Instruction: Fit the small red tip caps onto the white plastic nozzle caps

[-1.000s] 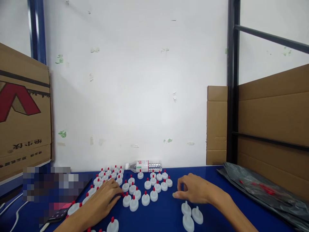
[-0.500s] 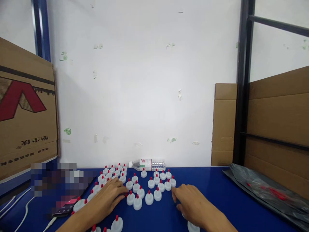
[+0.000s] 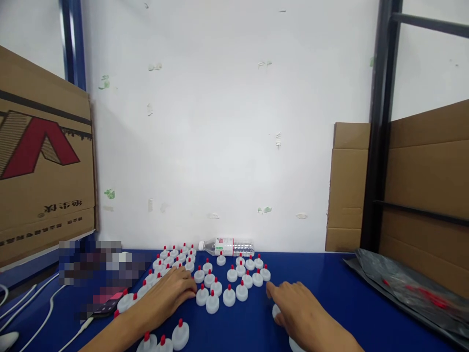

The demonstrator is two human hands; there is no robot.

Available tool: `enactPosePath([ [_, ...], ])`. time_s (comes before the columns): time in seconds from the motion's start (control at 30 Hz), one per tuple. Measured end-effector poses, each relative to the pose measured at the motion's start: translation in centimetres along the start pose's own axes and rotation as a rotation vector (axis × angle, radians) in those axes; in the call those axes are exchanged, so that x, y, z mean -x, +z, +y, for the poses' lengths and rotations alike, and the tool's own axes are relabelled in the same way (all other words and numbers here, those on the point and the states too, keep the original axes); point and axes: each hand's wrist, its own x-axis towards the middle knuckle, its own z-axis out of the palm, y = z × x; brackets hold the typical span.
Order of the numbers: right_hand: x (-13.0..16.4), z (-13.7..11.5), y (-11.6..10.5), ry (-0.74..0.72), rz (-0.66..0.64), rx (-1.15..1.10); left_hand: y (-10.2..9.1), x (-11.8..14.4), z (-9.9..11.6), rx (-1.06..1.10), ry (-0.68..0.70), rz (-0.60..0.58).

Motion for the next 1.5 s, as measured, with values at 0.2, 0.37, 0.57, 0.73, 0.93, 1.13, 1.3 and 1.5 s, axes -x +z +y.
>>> enactPosePath([
  [0.2, -1.2, -0.7, 0.4, -0.116, 0.223, -0.025, -0.4, 0.5, -0.1, -0.017, -0.011, 0.157],
  [0.37, -0.9, -1.9, -0.4, -0.113, 0.237, -0.188, -1.2, 0.7, 0.7, -0.043, 0.057, 0.252],
  [0.57, -0.1, -4.8, 0.1, -0.325, 0.391, -0.356, -1.3, 0.5, 2.6, -0.046, 0.285, 0.373],
  [0.73, 0.3, -6.3, 0.8, -0.404, 0.383, -0.335, -1.5, 0.4, 4.2, -0.034, 0.452, 0.457],
  [0.93, 0.2, -6.8, 1.8, -0.485, 0.401, -0.347, -0.4, 0.0, 4.8, -0.005, 0.580, 0.596],
  [1.13, 0.1, -7.1, 2.0, -0.468, 0.425, -0.313, -1.0, 0.4, 5.1, 0.043, 0.526, 0.553],
  [1.3, 0.7, -7.2, 1.3, -0.462, 0.436, -0.326, -1.6, 0.6, 5.4, 0.042, 0.549, 0.532],
  [1.5, 0.6, -7.0, 1.4, -0.529, 0.487, -0.297, -1.4, 1.0, 5.7, 0.067, 0.503, 0.476],
])
